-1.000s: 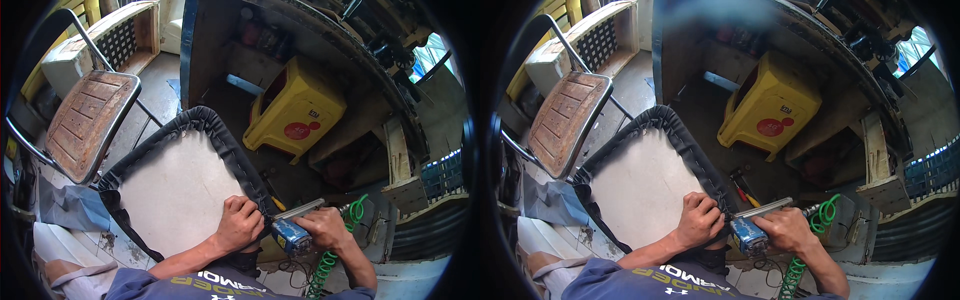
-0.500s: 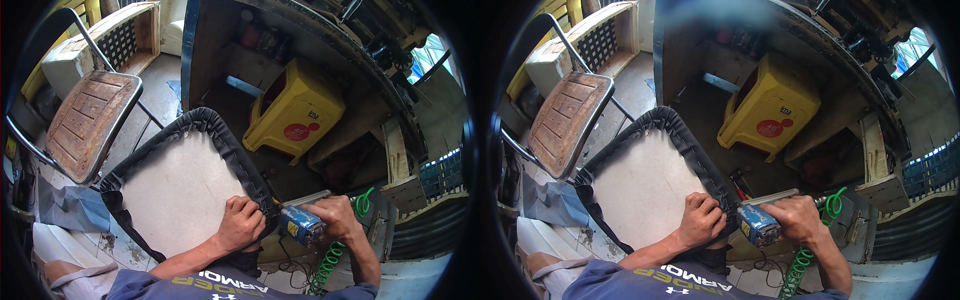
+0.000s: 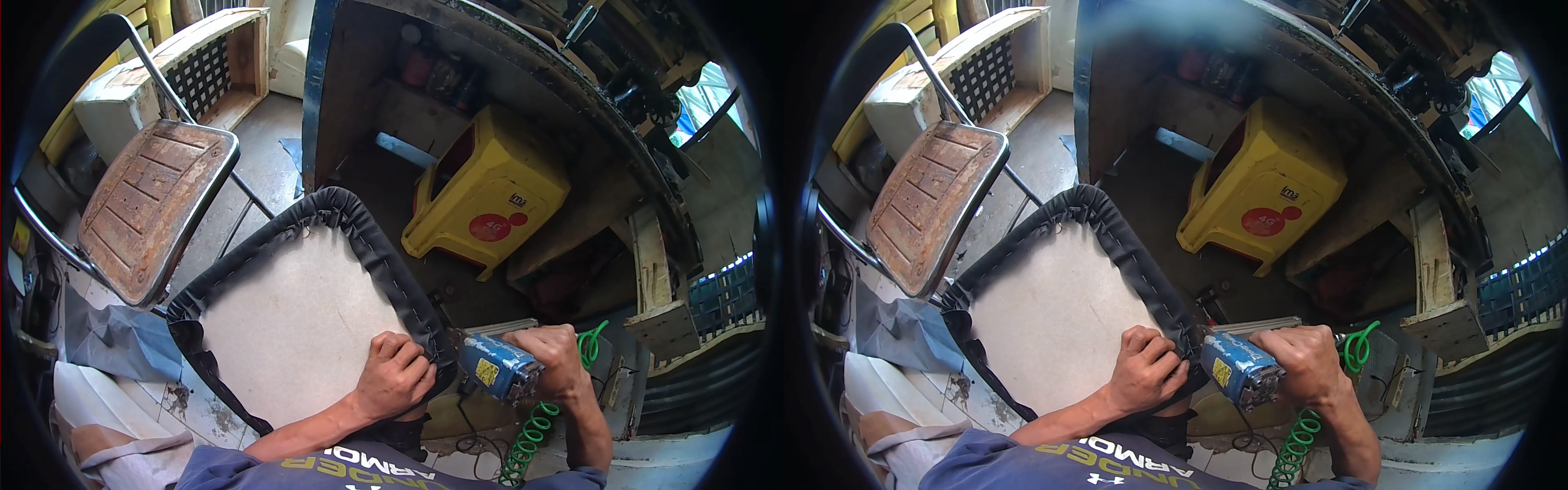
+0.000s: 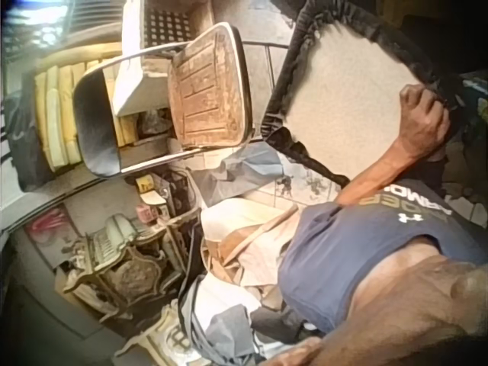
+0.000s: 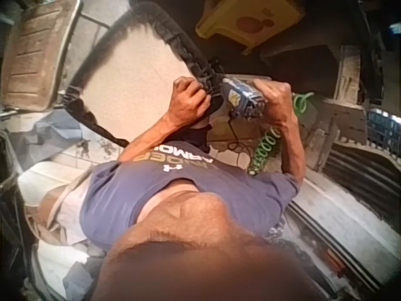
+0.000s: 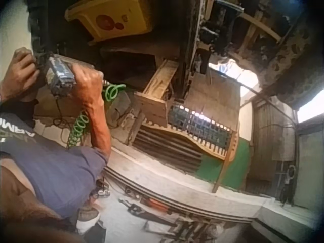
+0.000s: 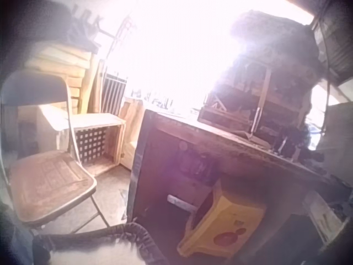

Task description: The person wraps black fabric over a padded seat base, secures it using a staple gun, and trims the excess material with scissors before placing the seat onto a metal chair frame.

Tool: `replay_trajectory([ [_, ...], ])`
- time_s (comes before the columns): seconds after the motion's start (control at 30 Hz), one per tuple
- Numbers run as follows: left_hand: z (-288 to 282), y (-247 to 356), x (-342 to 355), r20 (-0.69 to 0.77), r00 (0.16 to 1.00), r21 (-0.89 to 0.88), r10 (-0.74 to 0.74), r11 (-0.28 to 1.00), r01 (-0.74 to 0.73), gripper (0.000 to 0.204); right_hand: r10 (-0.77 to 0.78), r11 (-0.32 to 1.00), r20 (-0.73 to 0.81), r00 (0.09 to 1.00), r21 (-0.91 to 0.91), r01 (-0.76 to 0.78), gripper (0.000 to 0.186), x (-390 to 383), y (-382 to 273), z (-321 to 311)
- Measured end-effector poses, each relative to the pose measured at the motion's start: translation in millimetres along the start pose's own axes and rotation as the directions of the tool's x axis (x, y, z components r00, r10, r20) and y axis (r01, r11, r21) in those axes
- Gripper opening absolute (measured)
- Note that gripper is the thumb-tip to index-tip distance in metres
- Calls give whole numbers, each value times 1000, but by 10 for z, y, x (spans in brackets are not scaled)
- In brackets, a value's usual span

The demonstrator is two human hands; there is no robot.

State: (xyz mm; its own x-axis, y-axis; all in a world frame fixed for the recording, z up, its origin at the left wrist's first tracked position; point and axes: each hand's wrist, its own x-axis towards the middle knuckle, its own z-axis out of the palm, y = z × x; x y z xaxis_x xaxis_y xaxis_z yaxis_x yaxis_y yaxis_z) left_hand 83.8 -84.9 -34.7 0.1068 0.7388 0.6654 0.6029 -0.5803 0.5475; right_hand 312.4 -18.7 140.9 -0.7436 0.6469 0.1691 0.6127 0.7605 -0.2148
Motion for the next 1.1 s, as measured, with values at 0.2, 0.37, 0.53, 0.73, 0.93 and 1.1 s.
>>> replay_trajectory([
  [0.2,-27,-16,-4,-50,998,-117,-48,992,42,16,235,950,-189,954,252,-184,31,-170,34,275],
  [0.37,-67,36,93,14,999,-132,-47,990,49,27,813,560,-102,573,406,-723,31,-945,300,1417],
  [0.53,-157,-5,277,246,966,49,76,995,-91,28,975,220,-60,212,314,-923,48,-1711,322,3213],
  [0.73,-230,-210,541,438,821,11,367,911,-413,28,990,-143,18,-142,217,-966,56,-2843,-109,4633],
  [0.93,-239,-162,646,590,703,52,397,850,-524,28,959,-117,264,-106,27,-993,65,-2646,-127,4543],
  [1.1,-235,-45,743,615,645,28,453,805,-592,20,858,-53,496,-138,-181,-982,52,-2354,152,4452],
])
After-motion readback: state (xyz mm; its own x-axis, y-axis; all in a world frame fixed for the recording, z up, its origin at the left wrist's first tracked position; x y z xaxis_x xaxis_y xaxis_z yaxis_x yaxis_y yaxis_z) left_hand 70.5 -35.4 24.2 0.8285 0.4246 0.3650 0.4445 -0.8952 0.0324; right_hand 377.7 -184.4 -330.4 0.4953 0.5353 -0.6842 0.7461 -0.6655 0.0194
